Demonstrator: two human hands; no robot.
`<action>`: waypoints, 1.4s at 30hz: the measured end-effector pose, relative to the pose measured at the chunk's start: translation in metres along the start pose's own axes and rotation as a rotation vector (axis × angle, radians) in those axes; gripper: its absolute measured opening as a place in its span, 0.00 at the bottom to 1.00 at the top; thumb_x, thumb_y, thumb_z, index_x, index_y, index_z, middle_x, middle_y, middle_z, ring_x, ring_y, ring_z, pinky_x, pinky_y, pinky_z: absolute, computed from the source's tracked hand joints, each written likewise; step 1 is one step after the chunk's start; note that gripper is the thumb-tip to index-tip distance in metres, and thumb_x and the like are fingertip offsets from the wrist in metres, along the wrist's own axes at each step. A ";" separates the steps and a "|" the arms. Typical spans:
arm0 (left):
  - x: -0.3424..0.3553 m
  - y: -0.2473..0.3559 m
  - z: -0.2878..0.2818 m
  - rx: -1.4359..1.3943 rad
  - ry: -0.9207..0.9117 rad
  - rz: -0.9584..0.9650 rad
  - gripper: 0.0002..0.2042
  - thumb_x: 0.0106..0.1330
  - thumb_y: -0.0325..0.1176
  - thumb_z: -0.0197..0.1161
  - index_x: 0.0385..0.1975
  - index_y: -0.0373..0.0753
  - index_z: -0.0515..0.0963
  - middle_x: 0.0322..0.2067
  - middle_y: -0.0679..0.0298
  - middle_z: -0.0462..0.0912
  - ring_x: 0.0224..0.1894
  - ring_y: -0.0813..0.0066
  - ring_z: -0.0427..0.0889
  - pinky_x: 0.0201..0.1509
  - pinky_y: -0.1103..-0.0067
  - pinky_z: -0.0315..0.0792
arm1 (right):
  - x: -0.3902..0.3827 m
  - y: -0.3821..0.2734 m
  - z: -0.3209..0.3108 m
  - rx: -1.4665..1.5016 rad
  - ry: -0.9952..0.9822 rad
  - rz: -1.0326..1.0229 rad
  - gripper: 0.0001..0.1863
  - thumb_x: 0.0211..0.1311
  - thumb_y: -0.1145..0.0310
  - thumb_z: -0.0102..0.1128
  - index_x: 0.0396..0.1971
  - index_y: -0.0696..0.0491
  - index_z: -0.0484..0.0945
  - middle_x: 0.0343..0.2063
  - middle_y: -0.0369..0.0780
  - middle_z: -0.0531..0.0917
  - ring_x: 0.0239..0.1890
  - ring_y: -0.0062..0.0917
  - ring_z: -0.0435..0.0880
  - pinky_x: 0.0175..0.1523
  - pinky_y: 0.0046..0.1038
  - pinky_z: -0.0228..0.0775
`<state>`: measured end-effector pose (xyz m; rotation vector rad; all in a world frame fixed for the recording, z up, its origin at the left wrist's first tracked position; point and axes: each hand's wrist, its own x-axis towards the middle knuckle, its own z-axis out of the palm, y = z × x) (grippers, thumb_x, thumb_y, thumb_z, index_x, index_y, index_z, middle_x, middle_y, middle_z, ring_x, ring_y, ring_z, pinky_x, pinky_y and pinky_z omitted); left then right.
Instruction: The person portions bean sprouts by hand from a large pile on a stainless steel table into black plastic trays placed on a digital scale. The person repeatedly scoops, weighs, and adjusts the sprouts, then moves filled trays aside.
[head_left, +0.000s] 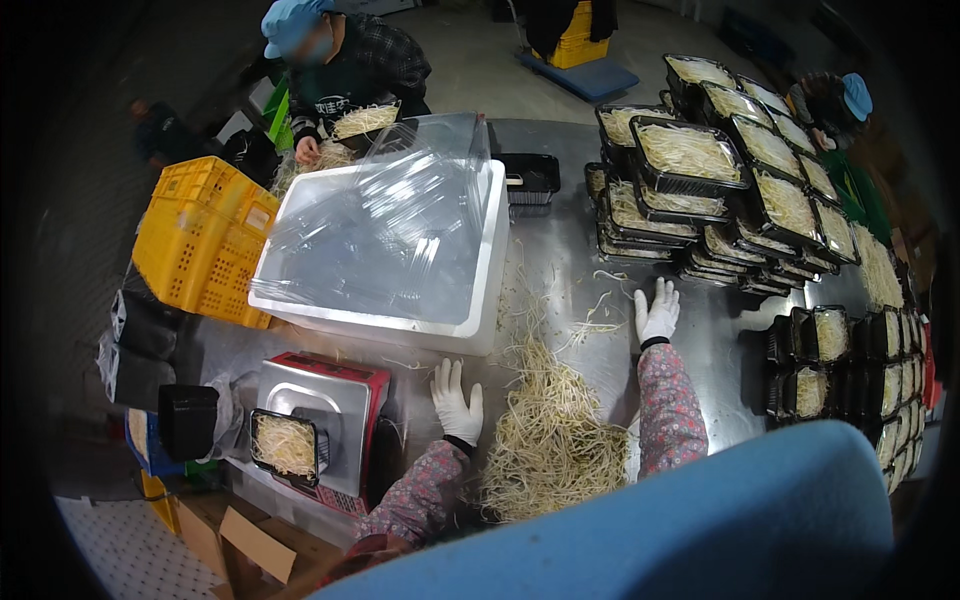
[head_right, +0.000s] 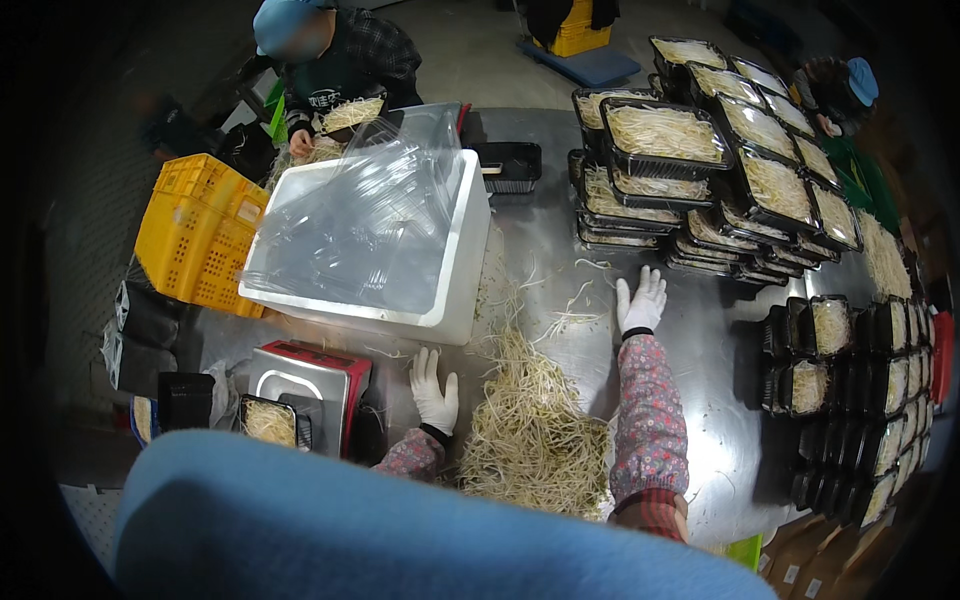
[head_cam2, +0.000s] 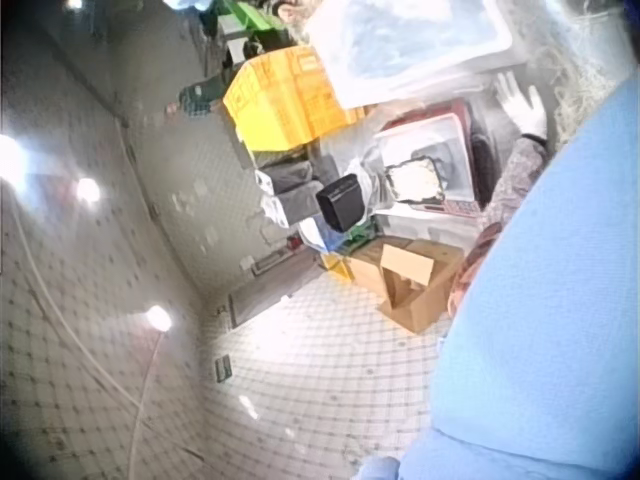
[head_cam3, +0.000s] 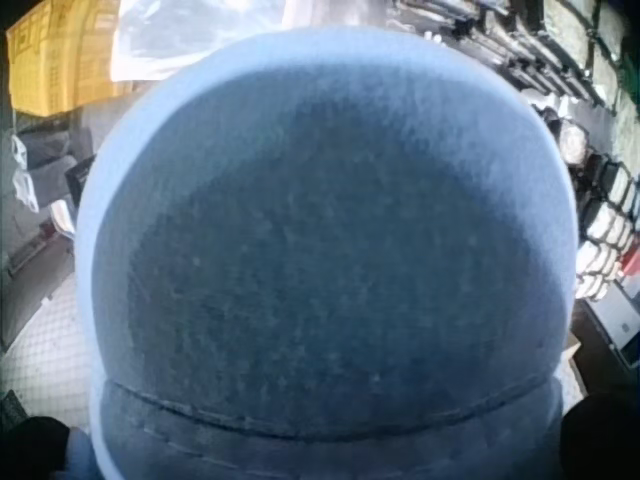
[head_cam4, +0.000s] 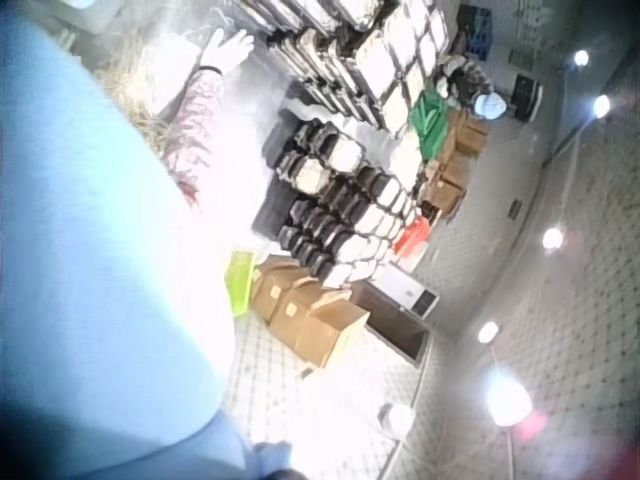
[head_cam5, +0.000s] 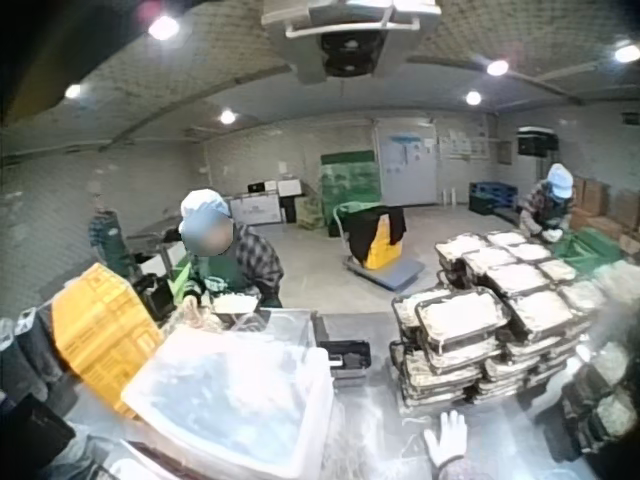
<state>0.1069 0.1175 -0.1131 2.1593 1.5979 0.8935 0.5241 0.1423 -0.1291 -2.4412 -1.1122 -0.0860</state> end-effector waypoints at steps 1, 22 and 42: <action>0.000 0.003 0.000 0.028 -0.002 -0.023 0.30 0.64 0.35 0.60 0.66 0.35 0.62 0.67 0.46 0.60 0.70 0.44 0.56 0.72 0.51 0.46 | -0.005 -0.018 0.011 0.009 -0.057 -0.074 0.33 0.67 0.49 0.55 0.67 0.51 0.65 0.68 0.50 0.64 0.71 0.48 0.58 0.73 0.44 0.47; -0.039 0.033 -0.008 -0.137 -0.409 0.179 0.32 0.67 0.40 0.59 0.69 0.36 0.59 0.67 0.51 0.64 0.72 0.45 0.55 0.74 0.51 0.45 | -0.186 -0.121 -0.058 0.132 -0.679 -0.946 0.21 0.64 0.52 0.57 0.57 0.38 0.79 0.70 0.38 0.64 0.72 0.39 0.57 0.74 0.49 0.41; -0.116 0.029 -0.104 -0.278 -0.609 0.507 0.26 0.63 0.39 0.64 0.62 0.44 0.72 0.61 0.59 0.74 0.71 0.54 0.61 0.73 0.56 0.51 | -0.369 -0.012 -0.184 0.321 -0.400 -0.727 0.21 0.63 0.53 0.60 0.55 0.40 0.80 0.63 0.35 0.75 0.62 0.30 0.71 0.72 0.41 0.48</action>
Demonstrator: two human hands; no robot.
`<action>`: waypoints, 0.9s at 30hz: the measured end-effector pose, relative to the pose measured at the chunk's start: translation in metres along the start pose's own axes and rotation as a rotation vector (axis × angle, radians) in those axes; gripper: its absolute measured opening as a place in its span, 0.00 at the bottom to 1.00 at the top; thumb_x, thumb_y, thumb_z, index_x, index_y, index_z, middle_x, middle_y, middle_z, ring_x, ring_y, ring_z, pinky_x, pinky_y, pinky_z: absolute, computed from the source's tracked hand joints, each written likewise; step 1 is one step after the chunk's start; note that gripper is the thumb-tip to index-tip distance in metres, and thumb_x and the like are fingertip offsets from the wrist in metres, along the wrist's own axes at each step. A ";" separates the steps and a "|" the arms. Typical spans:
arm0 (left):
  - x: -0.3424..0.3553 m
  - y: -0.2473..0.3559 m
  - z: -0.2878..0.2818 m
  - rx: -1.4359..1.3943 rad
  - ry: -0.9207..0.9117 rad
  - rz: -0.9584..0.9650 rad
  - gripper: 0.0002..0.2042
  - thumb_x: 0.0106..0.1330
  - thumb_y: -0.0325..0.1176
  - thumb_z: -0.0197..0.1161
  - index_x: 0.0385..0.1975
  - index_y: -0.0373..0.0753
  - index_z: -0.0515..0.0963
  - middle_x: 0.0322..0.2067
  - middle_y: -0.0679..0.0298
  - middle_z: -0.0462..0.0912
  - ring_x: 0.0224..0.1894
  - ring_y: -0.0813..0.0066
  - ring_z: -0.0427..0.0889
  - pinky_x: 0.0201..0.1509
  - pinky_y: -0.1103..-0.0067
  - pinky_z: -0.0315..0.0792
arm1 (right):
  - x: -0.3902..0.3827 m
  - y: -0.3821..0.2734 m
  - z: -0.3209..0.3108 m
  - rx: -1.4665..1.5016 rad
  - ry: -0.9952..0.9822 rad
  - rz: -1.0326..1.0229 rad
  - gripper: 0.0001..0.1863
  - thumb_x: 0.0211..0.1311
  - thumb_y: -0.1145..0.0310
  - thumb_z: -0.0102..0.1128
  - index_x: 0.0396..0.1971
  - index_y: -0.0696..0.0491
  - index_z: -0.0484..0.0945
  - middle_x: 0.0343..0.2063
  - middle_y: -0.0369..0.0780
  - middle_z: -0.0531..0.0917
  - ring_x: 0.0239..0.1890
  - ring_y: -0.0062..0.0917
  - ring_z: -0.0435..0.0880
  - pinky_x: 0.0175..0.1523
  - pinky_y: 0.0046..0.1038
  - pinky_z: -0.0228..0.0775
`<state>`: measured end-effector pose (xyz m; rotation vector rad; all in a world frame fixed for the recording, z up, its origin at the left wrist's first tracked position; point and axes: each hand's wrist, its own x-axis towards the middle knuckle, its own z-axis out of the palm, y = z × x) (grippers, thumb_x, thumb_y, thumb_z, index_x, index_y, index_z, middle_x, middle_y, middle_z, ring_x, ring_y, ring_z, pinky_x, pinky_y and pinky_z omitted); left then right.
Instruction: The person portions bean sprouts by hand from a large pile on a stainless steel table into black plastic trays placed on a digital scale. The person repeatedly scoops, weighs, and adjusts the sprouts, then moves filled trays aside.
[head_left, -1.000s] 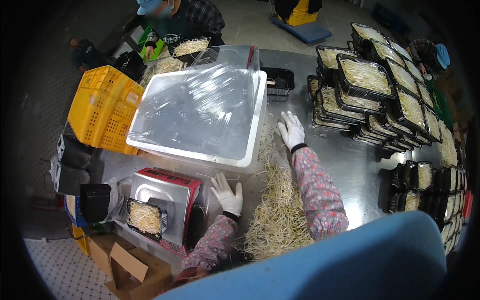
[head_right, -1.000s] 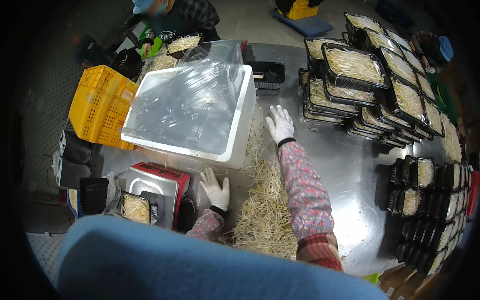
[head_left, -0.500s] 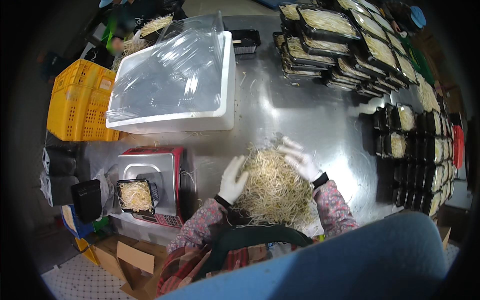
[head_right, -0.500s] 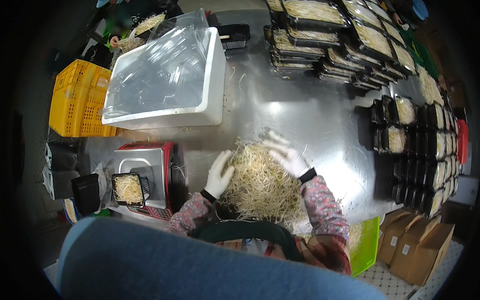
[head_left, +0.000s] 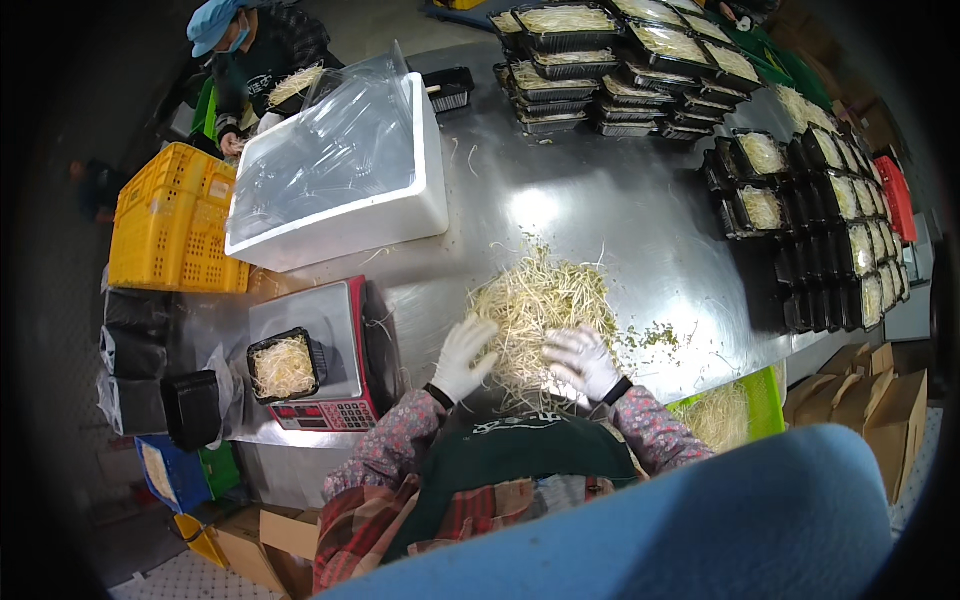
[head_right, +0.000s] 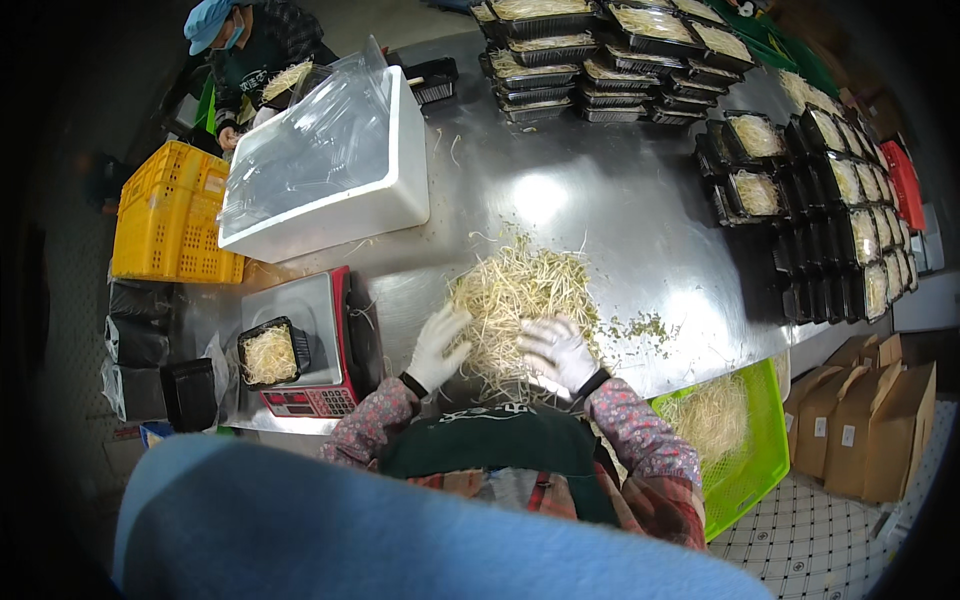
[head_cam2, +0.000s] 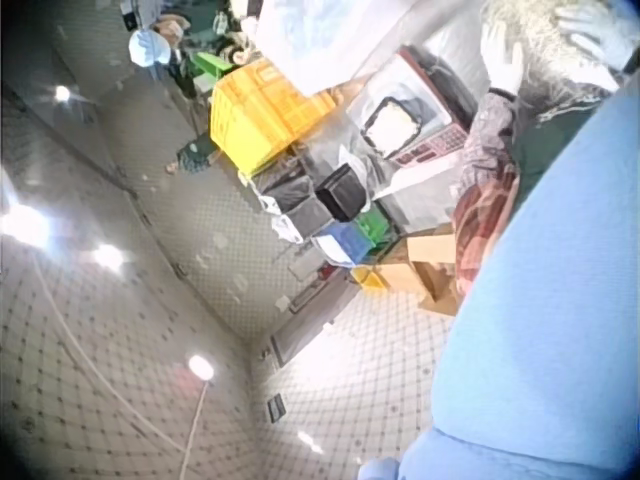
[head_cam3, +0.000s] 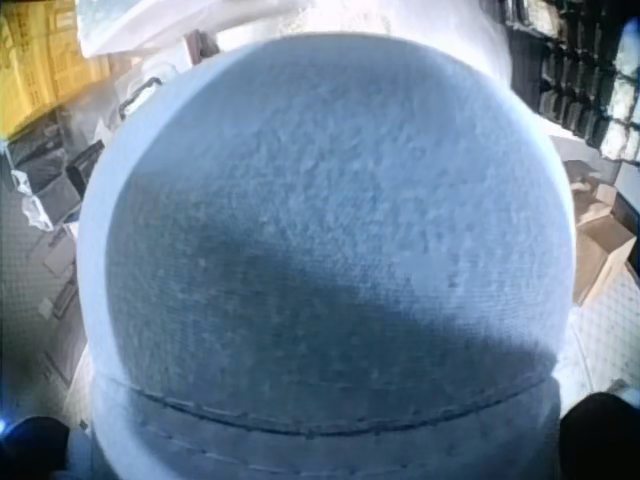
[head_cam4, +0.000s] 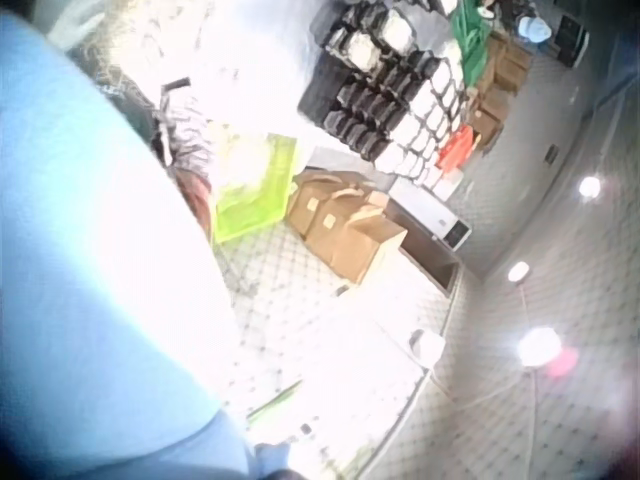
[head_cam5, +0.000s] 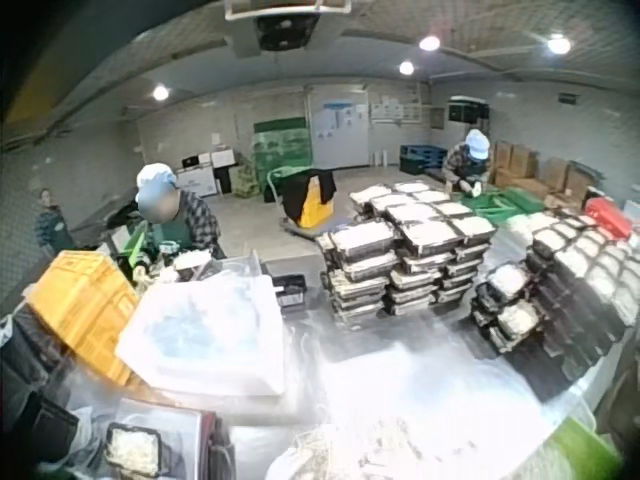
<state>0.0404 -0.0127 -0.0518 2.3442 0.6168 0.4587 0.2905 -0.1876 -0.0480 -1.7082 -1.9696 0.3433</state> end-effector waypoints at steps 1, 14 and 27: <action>0.008 -0.007 0.003 -0.057 0.110 -0.048 0.27 0.63 0.39 0.64 0.63 0.43 0.71 0.62 0.58 0.73 0.71 0.52 0.60 0.73 0.55 0.51 | 0.001 0.012 0.000 0.083 0.157 0.080 0.18 0.63 0.57 0.61 0.53 0.42 0.81 0.60 0.36 0.78 0.60 0.32 0.73 0.71 0.42 0.52; -0.050 0.009 0.030 0.317 -0.281 0.213 0.41 0.55 0.57 0.68 0.68 0.46 0.63 0.68 0.60 0.64 0.73 0.51 0.53 0.73 0.49 0.44 | -0.040 -0.033 0.030 -0.210 -0.096 0.157 0.43 0.53 0.41 0.66 0.69 0.39 0.63 0.72 0.41 0.58 0.73 0.41 0.55 0.73 0.52 0.43; 0.084 0.032 0.002 -0.197 0.000 -0.016 0.25 0.55 0.26 0.68 0.56 0.38 0.76 0.51 0.59 0.75 0.53 0.63 0.78 0.57 0.73 0.74 | 0.064 0.014 0.004 0.561 0.400 0.433 0.24 0.51 0.74 0.70 0.51 0.53 0.81 0.42 0.39 0.84 0.46 0.28 0.83 0.55 0.26 0.74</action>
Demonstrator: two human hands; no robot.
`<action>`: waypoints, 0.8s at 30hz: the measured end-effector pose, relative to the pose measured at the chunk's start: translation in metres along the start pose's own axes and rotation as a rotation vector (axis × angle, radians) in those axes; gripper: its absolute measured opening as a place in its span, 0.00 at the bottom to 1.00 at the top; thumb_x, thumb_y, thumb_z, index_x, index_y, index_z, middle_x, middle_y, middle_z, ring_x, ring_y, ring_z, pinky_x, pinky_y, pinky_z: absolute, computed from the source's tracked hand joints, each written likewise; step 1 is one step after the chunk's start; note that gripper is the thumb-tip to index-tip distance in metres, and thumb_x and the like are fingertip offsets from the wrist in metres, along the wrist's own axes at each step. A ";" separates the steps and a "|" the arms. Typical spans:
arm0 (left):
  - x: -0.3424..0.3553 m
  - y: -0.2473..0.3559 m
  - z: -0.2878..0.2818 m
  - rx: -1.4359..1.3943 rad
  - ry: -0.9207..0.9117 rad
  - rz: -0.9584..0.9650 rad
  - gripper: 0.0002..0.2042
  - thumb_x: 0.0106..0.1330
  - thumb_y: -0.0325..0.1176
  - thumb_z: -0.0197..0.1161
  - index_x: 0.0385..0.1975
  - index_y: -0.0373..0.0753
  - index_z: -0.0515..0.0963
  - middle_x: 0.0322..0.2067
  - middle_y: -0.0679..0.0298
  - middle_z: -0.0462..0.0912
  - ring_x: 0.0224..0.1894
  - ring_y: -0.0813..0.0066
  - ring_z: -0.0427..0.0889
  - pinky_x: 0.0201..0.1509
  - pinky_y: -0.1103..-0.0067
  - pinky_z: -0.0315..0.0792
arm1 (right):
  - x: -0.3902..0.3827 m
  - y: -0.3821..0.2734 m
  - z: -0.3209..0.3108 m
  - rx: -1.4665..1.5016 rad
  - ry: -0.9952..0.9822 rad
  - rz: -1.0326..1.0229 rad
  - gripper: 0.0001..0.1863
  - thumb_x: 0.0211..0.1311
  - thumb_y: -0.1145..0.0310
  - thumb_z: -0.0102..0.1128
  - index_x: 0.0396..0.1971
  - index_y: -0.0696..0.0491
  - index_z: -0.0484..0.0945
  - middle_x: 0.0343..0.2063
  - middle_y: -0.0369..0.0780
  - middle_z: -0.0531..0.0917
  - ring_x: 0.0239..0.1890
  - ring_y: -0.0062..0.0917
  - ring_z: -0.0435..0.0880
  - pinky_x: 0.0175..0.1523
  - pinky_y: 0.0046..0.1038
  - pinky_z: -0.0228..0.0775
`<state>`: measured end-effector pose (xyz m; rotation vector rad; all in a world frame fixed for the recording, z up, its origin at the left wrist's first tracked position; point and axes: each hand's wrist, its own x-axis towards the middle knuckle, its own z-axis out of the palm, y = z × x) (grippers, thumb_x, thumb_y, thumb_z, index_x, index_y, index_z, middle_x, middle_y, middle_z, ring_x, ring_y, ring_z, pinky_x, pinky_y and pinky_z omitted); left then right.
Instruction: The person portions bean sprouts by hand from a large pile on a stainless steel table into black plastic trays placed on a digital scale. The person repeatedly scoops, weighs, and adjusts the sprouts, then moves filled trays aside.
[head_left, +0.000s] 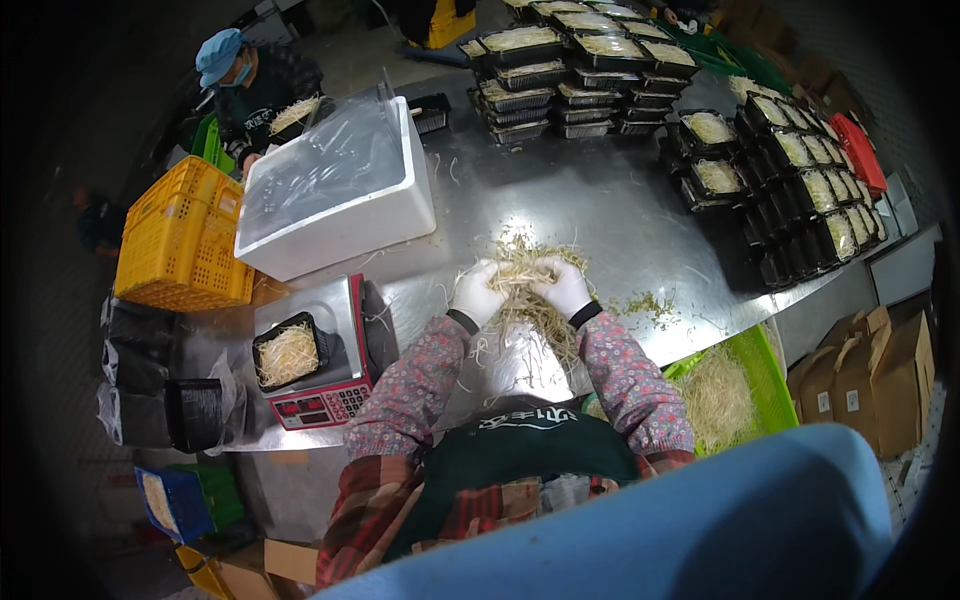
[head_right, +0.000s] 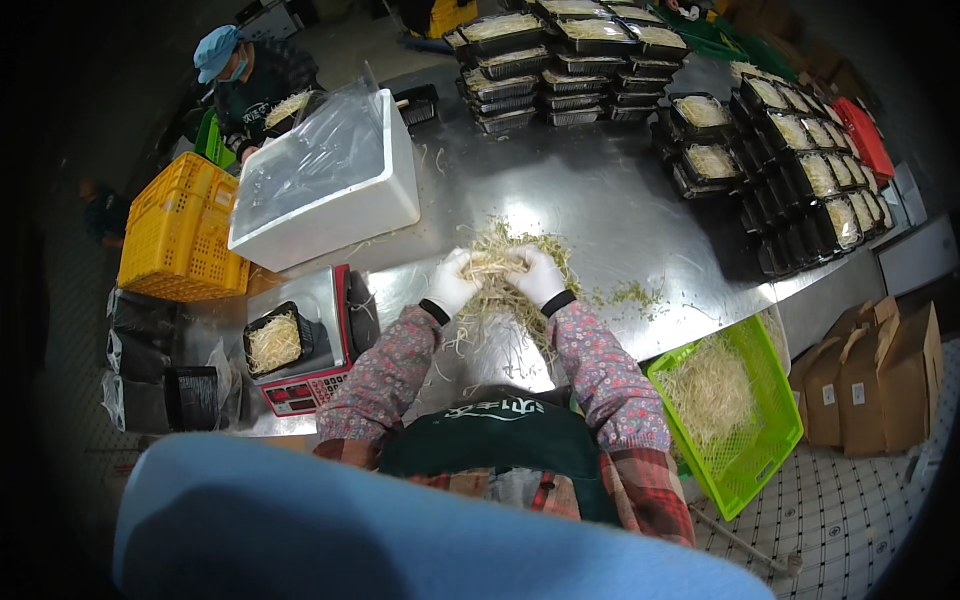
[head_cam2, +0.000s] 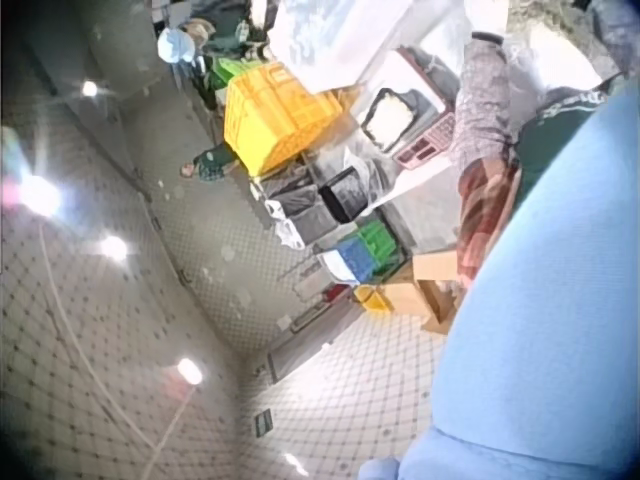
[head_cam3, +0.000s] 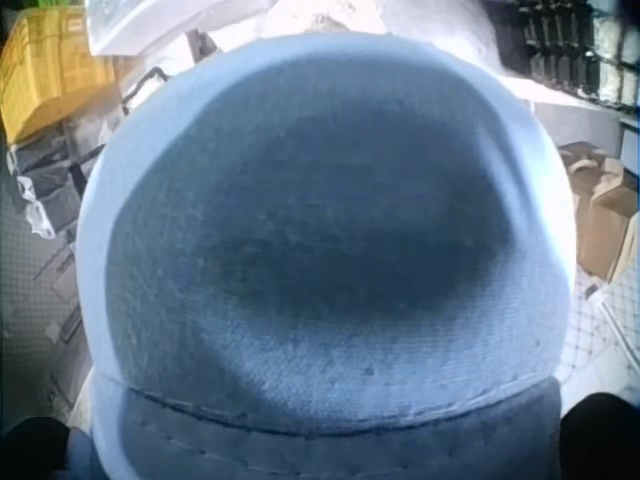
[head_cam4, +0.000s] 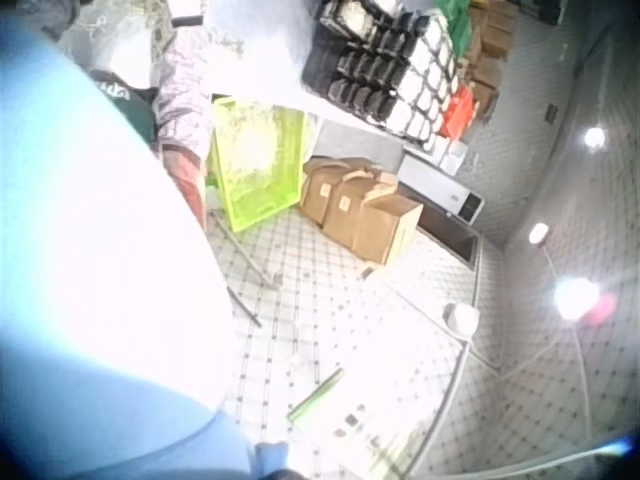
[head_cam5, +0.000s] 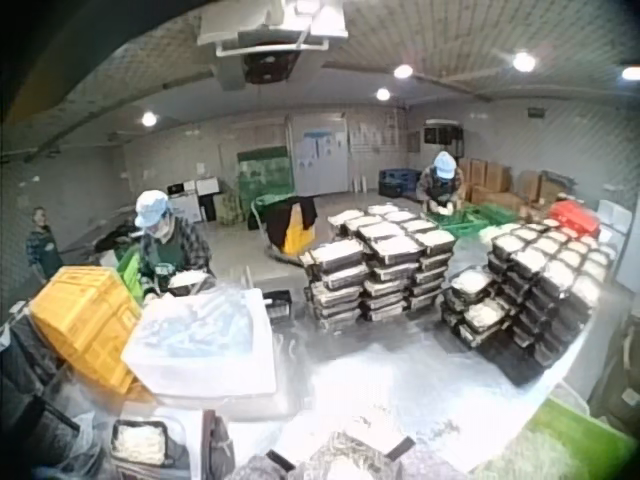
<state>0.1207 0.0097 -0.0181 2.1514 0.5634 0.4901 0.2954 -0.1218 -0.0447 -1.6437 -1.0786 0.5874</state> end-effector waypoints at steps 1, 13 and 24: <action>0.001 0.015 -0.016 -0.120 0.052 0.032 0.24 0.55 0.23 0.67 0.55 0.37 0.76 0.50 0.61 0.75 0.52 0.67 0.78 0.57 0.75 0.74 | 0.007 -0.033 -0.010 0.259 -0.066 0.092 0.24 0.50 0.77 0.69 0.51 0.57 0.80 0.44 0.38 0.83 0.48 0.24 0.81 0.56 0.25 0.73; -0.020 0.092 -0.077 -0.173 0.112 -0.025 0.33 0.55 0.25 0.67 0.65 0.41 0.69 0.61 0.59 0.72 0.59 0.68 0.75 0.62 0.77 0.70 | 0.019 -0.126 -0.052 0.134 -0.235 -0.205 0.26 0.51 0.77 0.69 0.54 0.52 0.80 0.54 0.39 0.79 0.60 0.27 0.74 0.65 0.27 0.64; -0.158 -0.028 -0.040 0.262 0.091 -0.285 0.52 0.45 0.43 0.78 0.71 0.38 0.55 0.71 0.46 0.53 0.73 0.50 0.52 0.74 0.63 0.51 | -0.080 0.059 -0.094 -0.475 0.292 0.155 0.36 0.53 0.54 0.72 0.61 0.51 0.73 0.65 0.50 0.68 0.68 0.42 0.64 0.71 0.39 0.56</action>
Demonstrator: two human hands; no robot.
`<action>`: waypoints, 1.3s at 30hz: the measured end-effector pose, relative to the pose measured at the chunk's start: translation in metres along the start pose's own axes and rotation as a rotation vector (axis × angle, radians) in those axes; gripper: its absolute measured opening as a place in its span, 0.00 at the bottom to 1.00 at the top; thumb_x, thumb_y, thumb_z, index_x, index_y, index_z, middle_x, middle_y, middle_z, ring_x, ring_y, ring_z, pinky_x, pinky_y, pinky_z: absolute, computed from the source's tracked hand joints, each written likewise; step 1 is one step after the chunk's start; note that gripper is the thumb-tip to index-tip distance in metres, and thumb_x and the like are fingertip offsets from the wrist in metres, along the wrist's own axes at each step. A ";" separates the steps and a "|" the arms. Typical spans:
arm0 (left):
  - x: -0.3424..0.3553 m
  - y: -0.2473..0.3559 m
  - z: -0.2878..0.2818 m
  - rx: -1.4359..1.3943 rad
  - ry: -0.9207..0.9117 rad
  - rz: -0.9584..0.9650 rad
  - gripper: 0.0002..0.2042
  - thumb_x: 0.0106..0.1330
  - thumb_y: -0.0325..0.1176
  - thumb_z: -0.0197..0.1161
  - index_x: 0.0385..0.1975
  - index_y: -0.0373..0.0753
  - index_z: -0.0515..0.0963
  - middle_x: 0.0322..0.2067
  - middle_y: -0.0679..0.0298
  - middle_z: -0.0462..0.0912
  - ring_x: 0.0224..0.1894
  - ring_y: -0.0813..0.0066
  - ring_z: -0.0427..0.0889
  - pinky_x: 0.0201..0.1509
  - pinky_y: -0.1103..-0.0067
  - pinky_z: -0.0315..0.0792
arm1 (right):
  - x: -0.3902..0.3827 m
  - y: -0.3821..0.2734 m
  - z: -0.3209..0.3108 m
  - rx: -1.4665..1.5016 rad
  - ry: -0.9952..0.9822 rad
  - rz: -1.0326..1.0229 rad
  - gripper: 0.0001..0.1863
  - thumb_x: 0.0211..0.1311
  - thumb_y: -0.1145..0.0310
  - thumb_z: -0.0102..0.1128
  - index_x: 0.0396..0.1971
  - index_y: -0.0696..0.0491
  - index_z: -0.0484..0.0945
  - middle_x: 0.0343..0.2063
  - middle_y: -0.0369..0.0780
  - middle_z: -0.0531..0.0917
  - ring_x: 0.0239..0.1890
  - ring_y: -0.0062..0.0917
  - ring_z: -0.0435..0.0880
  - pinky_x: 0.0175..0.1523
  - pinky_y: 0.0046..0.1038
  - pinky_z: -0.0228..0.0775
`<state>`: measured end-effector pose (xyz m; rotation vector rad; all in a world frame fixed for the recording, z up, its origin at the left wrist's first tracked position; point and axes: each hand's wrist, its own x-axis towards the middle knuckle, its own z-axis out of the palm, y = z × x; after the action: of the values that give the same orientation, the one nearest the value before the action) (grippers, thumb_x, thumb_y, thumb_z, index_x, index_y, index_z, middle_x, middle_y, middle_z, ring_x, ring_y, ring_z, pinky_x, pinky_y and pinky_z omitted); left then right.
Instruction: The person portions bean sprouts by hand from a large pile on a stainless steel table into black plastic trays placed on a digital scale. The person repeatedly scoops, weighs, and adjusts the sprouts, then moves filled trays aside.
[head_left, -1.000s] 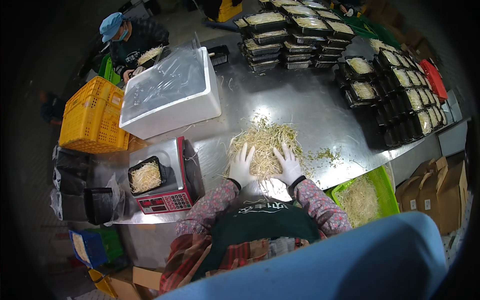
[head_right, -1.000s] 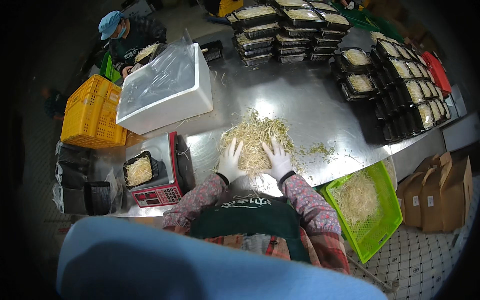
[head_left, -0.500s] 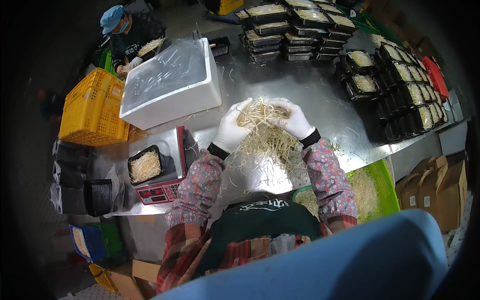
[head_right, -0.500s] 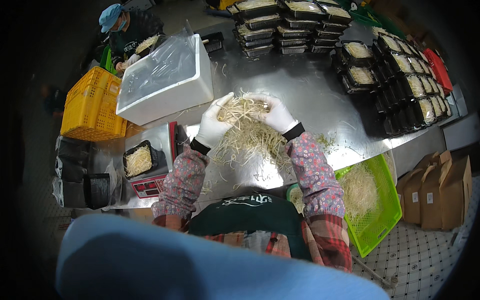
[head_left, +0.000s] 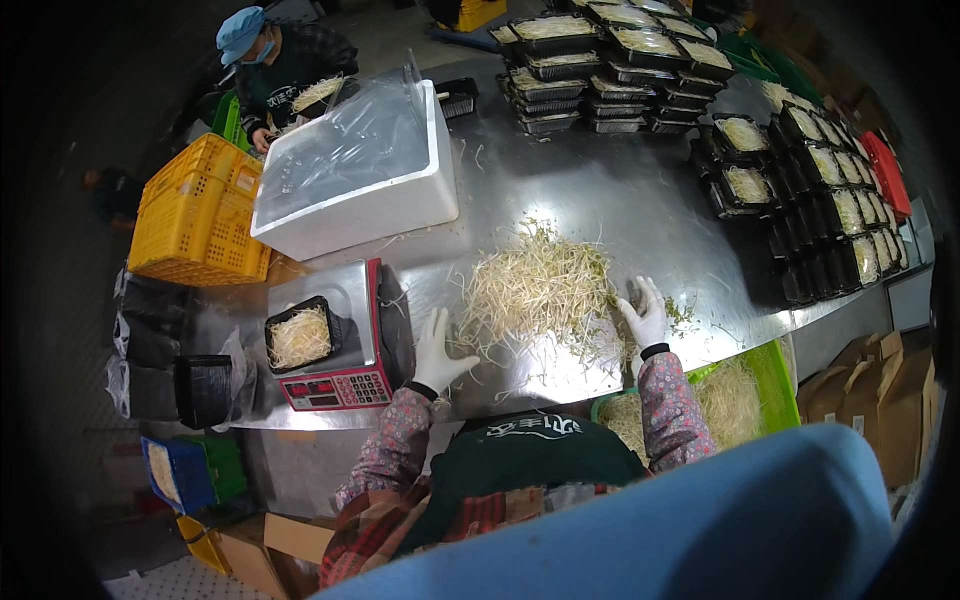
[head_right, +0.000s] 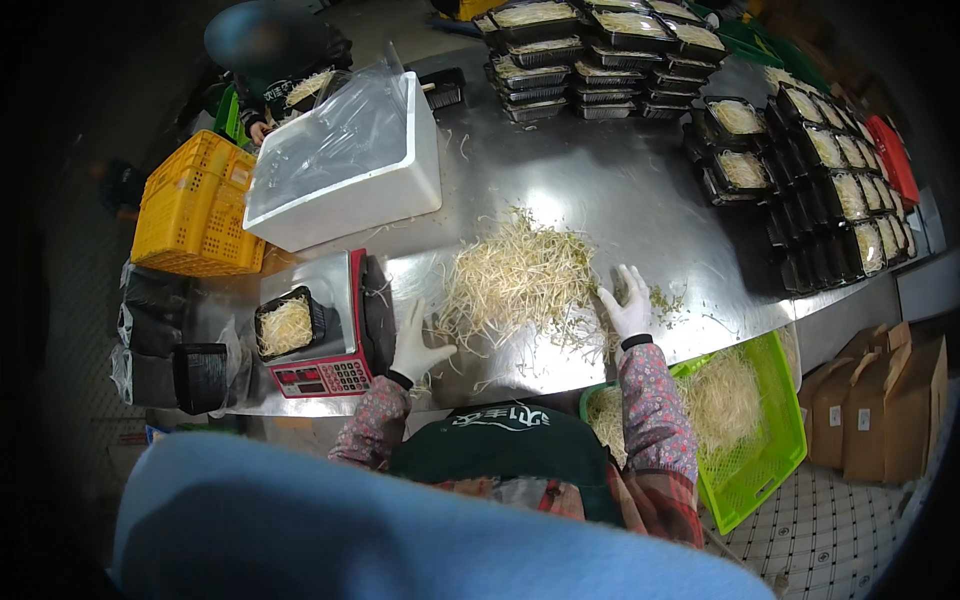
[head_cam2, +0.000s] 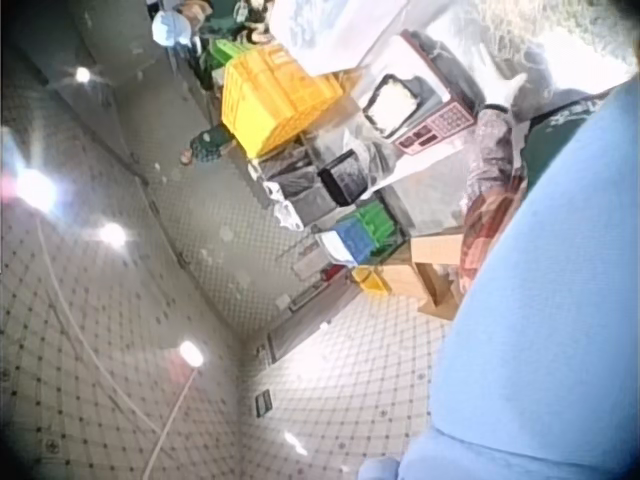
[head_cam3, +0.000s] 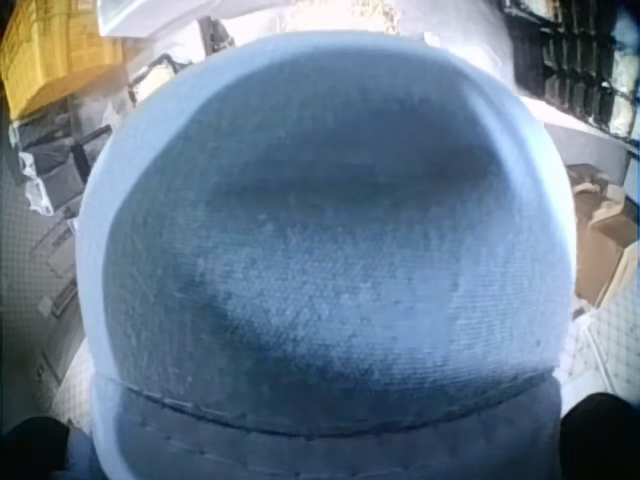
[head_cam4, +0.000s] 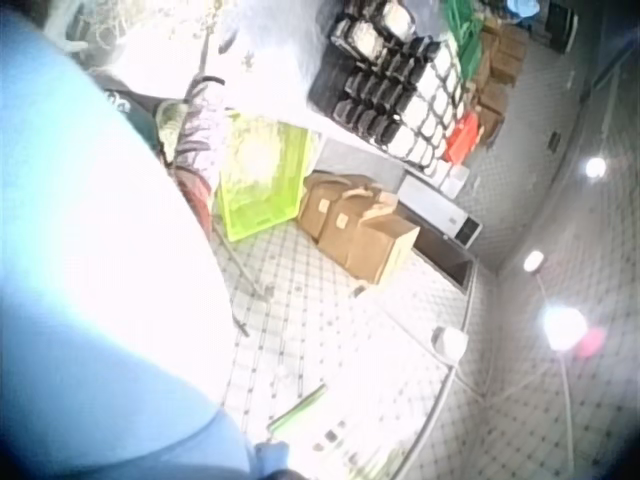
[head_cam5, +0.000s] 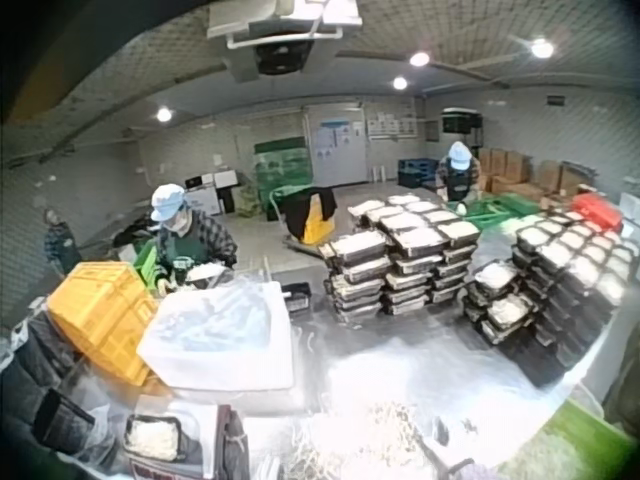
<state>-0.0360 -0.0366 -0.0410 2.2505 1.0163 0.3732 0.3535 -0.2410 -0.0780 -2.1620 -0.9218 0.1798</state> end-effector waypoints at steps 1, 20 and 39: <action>-0.018 -0.008 0.013 0.089 -0.034 -0.023 0.55 0.43 0.45 0.79 0.72 0.38 0.52 0.71 0.45 0.50 0.74 0.48 0.49 0.74 0.60 0.49 | -0.007 0.018 0.004 -0.075 -0.005 0.054 0.43 0.50 0.50 0.73 0.66 0.49 0.67 0.67 0.50 0.64 0.70 0.44 0.61 0.72 0.42 0.53; 0.063 0.017 0.052 -0.025 0.022 0.351 0.27 0.47 0.32 0.72 0.53 0.46 0.79 0.51 0.60 0.79 0.49 0.56 0.79 0.54 0.66 0.74 | 0.022 -0.125 0.052 -0.085 -0.523 -0.573 0.21 0.50 0.65 0.69 0.48 0.42 0.82 0.41 0.37 0.82 0.43 0.34 0.83 0.48 0.34 0.78; 0.018 0.009 0.016 0.066 0.112 0.113 0.22 0.53 0.28 0.70 0.51 0.44 0.79 0.46 0.61 0.79 0.52 0.58 0.79 0.56 0.69 0.74 | 0.048 -0.175 0.052 -0.382 -0.695 -0.349 0.46 0.46 0.76 0.69 0.68 0.35 0.63 0.70 0.42 0.60 0.46 0.36 0.85 0.43 0.30 0.82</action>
<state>-0.0109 -0.0342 -0.0468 2.3755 0.9726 0.5266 0.2702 -0.0997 0.0154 -2.2581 -1.8337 0.6508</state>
